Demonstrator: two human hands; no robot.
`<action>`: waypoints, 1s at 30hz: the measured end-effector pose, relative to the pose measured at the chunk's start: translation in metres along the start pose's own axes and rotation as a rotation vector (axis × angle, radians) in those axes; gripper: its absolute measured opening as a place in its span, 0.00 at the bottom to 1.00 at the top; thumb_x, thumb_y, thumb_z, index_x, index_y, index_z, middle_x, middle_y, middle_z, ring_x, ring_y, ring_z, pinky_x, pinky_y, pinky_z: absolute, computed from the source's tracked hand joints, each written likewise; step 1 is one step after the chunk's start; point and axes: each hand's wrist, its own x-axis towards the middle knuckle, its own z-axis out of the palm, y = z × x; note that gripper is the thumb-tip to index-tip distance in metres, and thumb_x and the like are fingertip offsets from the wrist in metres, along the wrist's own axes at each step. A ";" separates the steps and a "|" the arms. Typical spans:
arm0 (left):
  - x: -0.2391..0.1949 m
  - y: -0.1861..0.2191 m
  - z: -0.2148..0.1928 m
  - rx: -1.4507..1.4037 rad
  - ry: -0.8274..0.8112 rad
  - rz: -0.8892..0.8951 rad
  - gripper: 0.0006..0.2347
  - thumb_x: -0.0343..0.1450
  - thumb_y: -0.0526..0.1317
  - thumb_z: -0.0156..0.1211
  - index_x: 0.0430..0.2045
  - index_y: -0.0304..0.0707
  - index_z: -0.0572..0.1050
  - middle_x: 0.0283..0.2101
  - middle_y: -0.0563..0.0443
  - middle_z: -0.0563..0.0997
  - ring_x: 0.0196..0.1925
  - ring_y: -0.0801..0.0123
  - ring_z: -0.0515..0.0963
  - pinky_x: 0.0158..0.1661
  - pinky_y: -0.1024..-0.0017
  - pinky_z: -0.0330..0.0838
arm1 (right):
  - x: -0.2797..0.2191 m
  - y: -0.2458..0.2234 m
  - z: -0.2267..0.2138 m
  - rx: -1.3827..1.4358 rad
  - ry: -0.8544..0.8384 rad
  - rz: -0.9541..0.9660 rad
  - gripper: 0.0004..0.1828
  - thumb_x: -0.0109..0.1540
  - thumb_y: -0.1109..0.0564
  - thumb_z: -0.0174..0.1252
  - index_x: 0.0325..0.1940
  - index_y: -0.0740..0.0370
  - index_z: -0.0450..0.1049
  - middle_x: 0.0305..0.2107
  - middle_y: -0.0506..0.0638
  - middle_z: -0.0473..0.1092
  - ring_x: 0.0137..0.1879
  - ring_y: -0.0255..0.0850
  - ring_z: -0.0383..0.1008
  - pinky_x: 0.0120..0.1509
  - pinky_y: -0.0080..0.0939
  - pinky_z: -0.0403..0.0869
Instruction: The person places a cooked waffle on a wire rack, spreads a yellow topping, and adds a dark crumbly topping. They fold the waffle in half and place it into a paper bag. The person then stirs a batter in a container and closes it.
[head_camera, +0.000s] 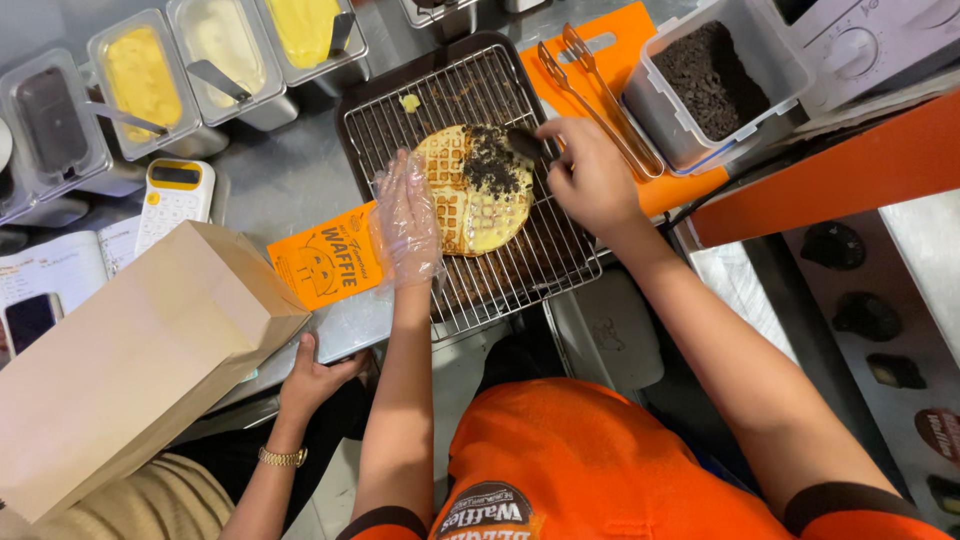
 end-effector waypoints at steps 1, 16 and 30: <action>0.000 -0.001 0.001 -0.020 0.009 -0.004 0.20 0.82 0.44 0.36 0.60 0.32 0.73 0.68 0.37 0.71 0.73 0.47 0.66 0.75 0.56 0.44 | -0.007 -0.005 0.002 0.054 -0.019 -0.021 0.22 0.59 0.69 0.55 0.58 0.63 0.69 0.43 0.58 0.70 0.40 0.48 0.74 0.48 0.46 0.73; -0.002 -0.002 0.000 -0.067 0.021 0.011 0.19 0.82 0.43 0.39 0.60 0.29 0.72 0.67 0.36 0.72 0.73 0.49 0.67 0.75 0.56 0.45 | -0.049 -0.039 0.004 -0.129 0.086 -0.089 0.22 0.60 0.70 0.54 0.59 0.60 0.69 0.49 0.58 0.71 0.49 0.55 0.75 0.52 0.50 0.75; -0.001 -0.003 -0.001 -0.033 -0.025 0.019 0.21 0.82 0.45 0.36 0.61 0.32 0.72 0.69 0.34 0.70 0.74 0.48 0.64 0.75 0.56 0.42 | -0.070 -0.049 0.012 -0.128 -0.051 0.107 0.22 0.61 0.66 0.53 0.60 0.56 0.68 0.49 0.57 0.70 0.44 0.55 0.76 0.46 0.54 0.74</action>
